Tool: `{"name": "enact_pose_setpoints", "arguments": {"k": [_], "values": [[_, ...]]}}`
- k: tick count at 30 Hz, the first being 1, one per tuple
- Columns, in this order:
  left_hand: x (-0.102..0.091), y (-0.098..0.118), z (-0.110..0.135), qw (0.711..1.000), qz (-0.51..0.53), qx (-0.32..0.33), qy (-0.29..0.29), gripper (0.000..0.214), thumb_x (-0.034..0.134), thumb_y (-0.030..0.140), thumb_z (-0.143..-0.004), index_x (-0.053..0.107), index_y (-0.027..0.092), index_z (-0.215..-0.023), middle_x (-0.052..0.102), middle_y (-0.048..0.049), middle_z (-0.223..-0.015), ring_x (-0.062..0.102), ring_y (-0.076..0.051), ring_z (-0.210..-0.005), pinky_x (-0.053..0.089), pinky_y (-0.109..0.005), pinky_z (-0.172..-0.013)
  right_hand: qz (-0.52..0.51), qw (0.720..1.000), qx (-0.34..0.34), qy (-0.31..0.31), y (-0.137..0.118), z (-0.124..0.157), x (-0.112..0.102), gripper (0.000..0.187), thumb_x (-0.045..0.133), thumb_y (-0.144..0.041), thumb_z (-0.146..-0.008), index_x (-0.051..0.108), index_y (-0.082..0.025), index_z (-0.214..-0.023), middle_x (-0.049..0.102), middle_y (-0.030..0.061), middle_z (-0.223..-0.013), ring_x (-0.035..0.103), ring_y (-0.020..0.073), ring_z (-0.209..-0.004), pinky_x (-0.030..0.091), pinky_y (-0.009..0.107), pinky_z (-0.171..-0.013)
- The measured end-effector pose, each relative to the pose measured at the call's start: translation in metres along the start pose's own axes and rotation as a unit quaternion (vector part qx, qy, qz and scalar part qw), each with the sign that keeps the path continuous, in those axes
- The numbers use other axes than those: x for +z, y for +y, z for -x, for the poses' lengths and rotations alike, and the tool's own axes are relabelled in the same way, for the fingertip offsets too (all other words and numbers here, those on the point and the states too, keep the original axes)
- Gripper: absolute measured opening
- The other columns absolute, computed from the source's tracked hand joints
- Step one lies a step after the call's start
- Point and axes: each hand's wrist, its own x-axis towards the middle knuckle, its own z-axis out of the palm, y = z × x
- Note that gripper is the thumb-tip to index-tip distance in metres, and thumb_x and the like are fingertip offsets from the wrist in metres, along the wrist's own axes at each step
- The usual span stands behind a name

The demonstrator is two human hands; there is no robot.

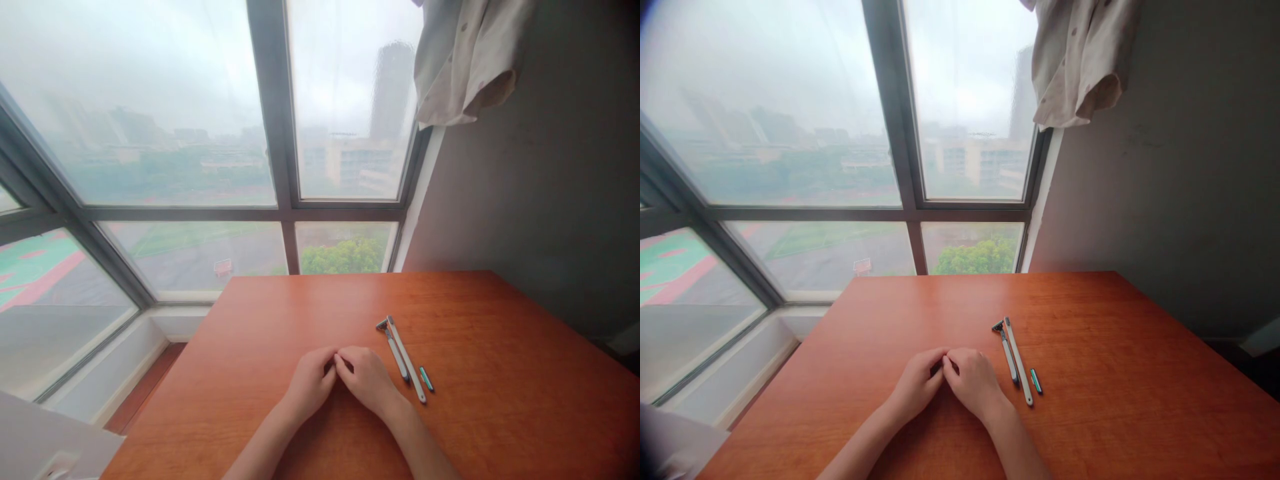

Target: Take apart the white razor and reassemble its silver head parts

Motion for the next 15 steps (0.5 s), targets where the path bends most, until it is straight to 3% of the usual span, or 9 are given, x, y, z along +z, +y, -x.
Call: {"name": "enact_pose_setpoints", "arguments": {"k": [15], "values": [[0.001,-0.0013,-0.0001,1.0,0.001,-0.001,-0.005,0.02,0.047,0.011,-0.076,0.064,0.018,-0.085,0.069,-0.0056,-0.084,0.061,-0.02,-0.077,0.045,-0.026,-0.071,0.001,1.0,0.012,-0.017,-0.0027,-0.0004,-0.0024,0.032,0.041,-0.023,-0.093,0.063,-0.019,-0.07,0.068,0.003,-0.072,0.056,0.0136,-0.064,0.027,0.025,-0.057]]}}
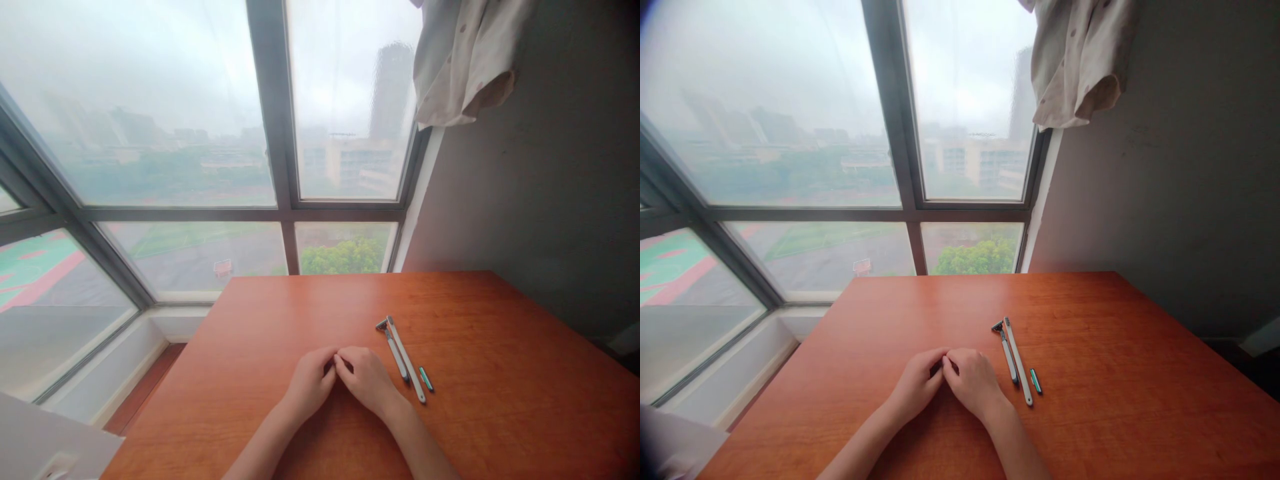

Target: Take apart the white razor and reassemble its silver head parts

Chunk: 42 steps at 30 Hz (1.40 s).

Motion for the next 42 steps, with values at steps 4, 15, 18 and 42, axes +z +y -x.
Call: {"name": "enact_pose_setpoints", "arguments": {"k": [4,15,18,42], "values": [[-0.0004,0.0,0.0,1.0,-0.002,-0.001,0.003,0.021,0.047,0.011,-0.075,0.066,0.018,-0.084,0.07,-0.0057,-0.084,0.061,-0.02,-0.077,0.045,-0.026,-0.071,0.004,1.0,0.002,0.0,0.0001,-0.0004,0.0001,0.032,0.041,-0.023,-0.093,0.063,-0.018,-0.07,0.068,0.0034,-0.073,0.056,0.0135,-0.064,0.026,0.025,-0.058],[-0.0007,0.0023,-0.0006,1.0,0.002,0.002,0.005,0.019,0.047,0.012,-0.076,0.065,0.017,-0.081,0.069,-0.0055,-0.081,0.06,-0.019,-0.074,0.044,-0.025,-0.07,0.007,1.0,0.002,0.001,0.0001,-0.0002,0.0004,0.031,0.043,-0.022,-0.093,0.063,-0.018,-0.07,0.067,0.0027,-0.072,0.055,0.013,-0.064,0.025,0.026,-0.057],[-0.0001,0.0018,-0.0005,1.0,0.001,0.002,0.005,0.017,0.047,0.012,-0.077,0.063,0.017,-0.08,0.069,-0.0056,-0.081,0.06,-0.019,-0.075,0.044,-0.025,-0.069,0.005,1.0,0.002,0.001,-0.0002,0.0,0.0001,0.031,0.042,-0.023,-0.093,0.063,-0.018,-0.07,0.067,0.0028,-0.073,0.055,0.0131,-0.064,0.025,0.026,-0.057],[-0.0002,0.0016,-0.0008,1.0,0.001,0.0,0.004,0.019,0.048,0.011,-0.075,0.064,0.017,-0.081,0.07,-0.0055,-0.082,0.061,-0.02,-0.075,0.045,-0.026,-0.07,-0.002,1.0,0.003,-0.003,0.0001,-0.0001,-0.0002,0.033,0.041,-0.024,-0.093,0.064,-0.019,-0.071,0.068,0.0031,-0.072,0.056,0.0138,-0.064,0.027,0.025,-0.057]]}}
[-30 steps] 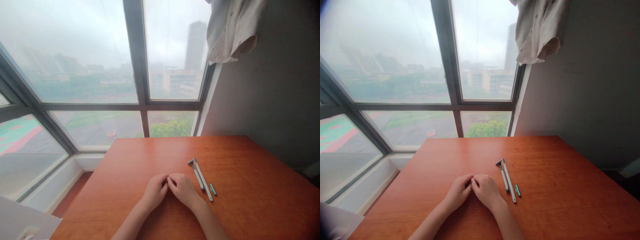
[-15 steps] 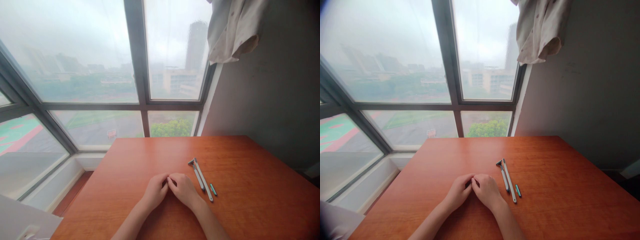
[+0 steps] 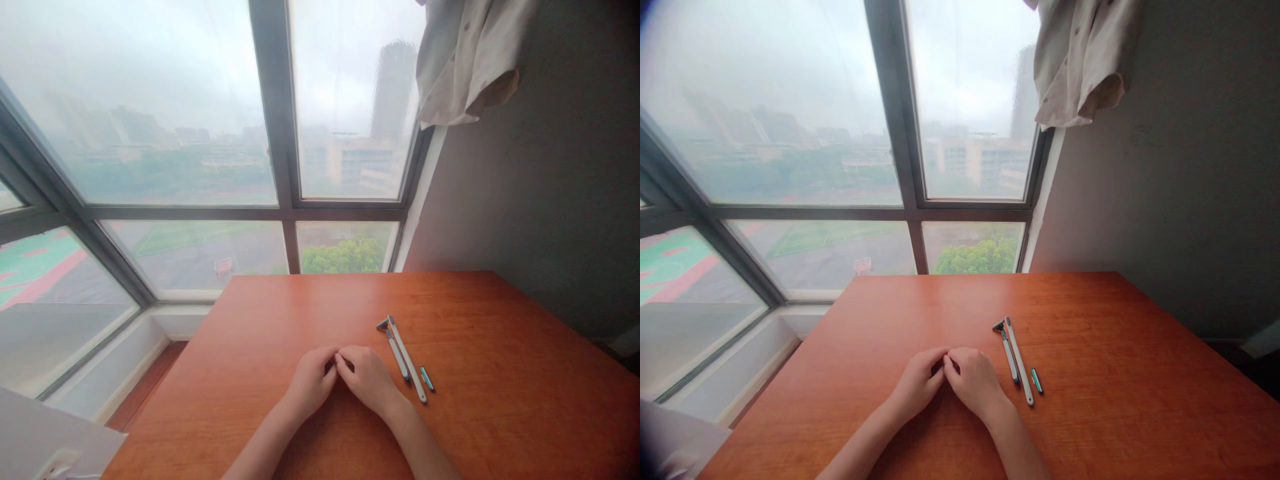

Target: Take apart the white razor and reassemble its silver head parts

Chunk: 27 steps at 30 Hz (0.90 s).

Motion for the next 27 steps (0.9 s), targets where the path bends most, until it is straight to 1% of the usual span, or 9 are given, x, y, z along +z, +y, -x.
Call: {"name": "enact_pose_setpoints", "arguments": {"k": [9,27], "values": [[-0.0017,0.0008,0.0005,1.0,0.003,0.001,-0.003,0.024,0.048,0.011,-0.075,0.067,0.018,-0.088,0.071,-0.0059,-0.085,0.062,-0.02,-0.078,0.046,-0.026,-0.074,-0.001,1.0,-0.004,0.006,0.0014,0.0003,0.0015,0.032,0.041,-0.024,-0.093,0.062,-0.018,-0.069,0.067,0.0028,-0.071,0.054,0.0132,-0.063,0.026,0.025,-0.057],[0.0004,-0.0019,0.0008,1.0,0.004,0.005,0.001,0.022,0.048,0.011,-0.076,0.067,0.018,-0.085,0.071,-0.0054,-0.083,0.062,-0.02,-0.076,0.046,-0.026,-0.072,0.005,1.0,-0.002,-0.001,0.0009,0.0001,0.0011,0.032,0.041,-0.023,-0.093,0.064,-0.018,-0.071,0.068,0.0028,-0.073,0.056,0.0135,-0.065,0.027,0.025,-0.058]]}}
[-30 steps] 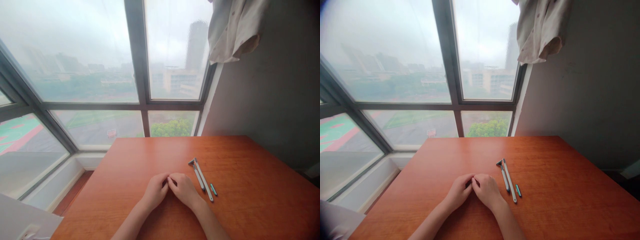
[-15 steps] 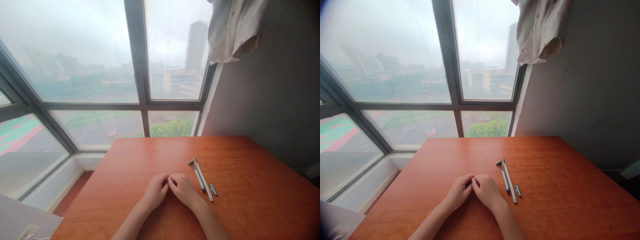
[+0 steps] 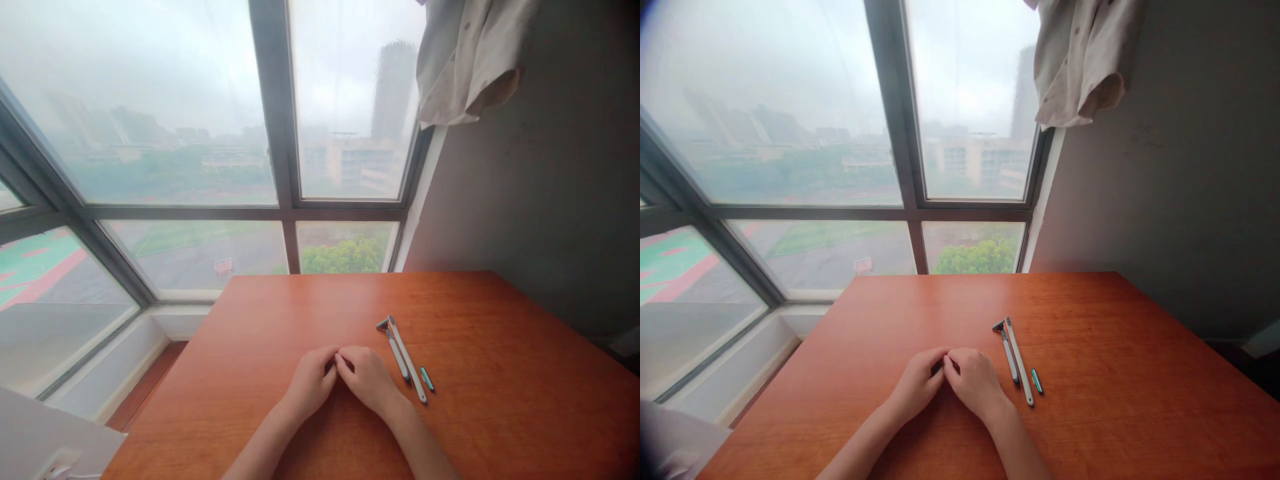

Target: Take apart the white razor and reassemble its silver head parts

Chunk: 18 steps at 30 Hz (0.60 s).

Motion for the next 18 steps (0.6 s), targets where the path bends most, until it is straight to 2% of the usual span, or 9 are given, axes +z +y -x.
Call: {"name": "enact_pose_setpoints", "arguments": {"k": [12,18], "values": [[-0.0001,0.0019,0.0005,1.0,-0.004,-0.001,0.003,0.023,0.048,0.011,-0.076,0.067,0.018,-0.086,0.071,-0.005,-0.083,0.062,-0.019,-0.076,0.047,-0.026,-0.072,-0.002,1.0,-0.008,0.014,0.0014,0.0014,0.0017,0.032,0.041,-0.024,-0.093,0.061,-0.019,-0.069,0.067,0.0021,-0.072,0.056,0.013,-0.064,0.027,0.024,-0.057],[-0.0008,0.0048,0.0,1.0,-0.001,0.006,-0.002,0.025,0.047,0.011,-0.079,0.067,0.019,-0.091,0.071,-0.0051,-0.087,0.062,-0.019,-0.079,0.047,-0.025,-0.074,0.012,0.999,-0.015,0.04,0.0008,0.001,0.002,0.03,0.042,-0.023,-0.092,0.061,-0.019,-0.068,0.067,0.0016,-0.071,0.057,0.0129,-0.064,0.028,0.024,-0.058]]}}
